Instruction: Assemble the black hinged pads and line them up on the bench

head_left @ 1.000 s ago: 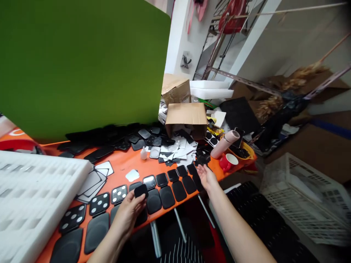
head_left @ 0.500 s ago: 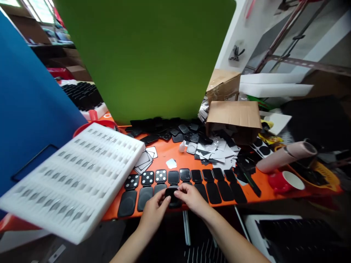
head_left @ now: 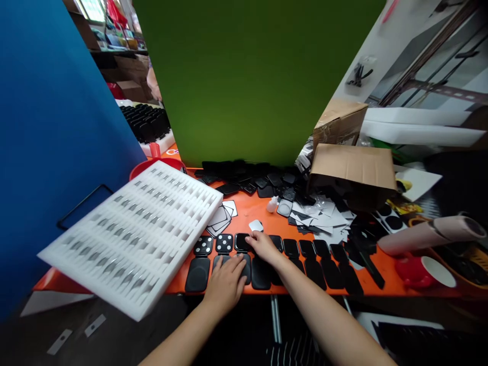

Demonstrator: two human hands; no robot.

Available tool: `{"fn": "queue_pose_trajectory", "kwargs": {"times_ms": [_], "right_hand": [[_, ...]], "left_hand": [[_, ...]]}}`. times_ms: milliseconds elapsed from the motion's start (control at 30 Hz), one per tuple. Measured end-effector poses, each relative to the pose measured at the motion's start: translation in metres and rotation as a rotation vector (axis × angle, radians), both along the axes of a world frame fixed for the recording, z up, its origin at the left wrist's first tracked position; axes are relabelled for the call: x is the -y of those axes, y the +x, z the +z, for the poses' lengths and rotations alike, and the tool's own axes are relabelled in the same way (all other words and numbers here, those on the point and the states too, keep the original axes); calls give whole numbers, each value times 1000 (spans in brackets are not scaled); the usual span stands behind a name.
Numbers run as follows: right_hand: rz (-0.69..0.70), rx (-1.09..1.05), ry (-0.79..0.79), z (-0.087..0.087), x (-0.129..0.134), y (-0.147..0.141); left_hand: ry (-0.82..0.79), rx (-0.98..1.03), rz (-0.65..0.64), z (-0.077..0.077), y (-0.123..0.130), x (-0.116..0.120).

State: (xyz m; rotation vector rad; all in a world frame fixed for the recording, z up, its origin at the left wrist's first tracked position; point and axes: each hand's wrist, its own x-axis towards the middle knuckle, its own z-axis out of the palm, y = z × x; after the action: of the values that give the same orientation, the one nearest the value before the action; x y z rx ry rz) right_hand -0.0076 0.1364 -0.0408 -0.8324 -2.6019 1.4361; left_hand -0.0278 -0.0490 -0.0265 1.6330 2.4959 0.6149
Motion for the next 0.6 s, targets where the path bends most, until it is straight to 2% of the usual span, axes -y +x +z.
{"fn": "queue_pose_trajectory", "kwargs": {"times_ms": [333,600], "right_hand": [[52,-36,53,0,1,5],[89,3,105,3,1,1]], "left_hand": [[61,63,46,0,0,0],[65,76,33,-2,0,2]]}}
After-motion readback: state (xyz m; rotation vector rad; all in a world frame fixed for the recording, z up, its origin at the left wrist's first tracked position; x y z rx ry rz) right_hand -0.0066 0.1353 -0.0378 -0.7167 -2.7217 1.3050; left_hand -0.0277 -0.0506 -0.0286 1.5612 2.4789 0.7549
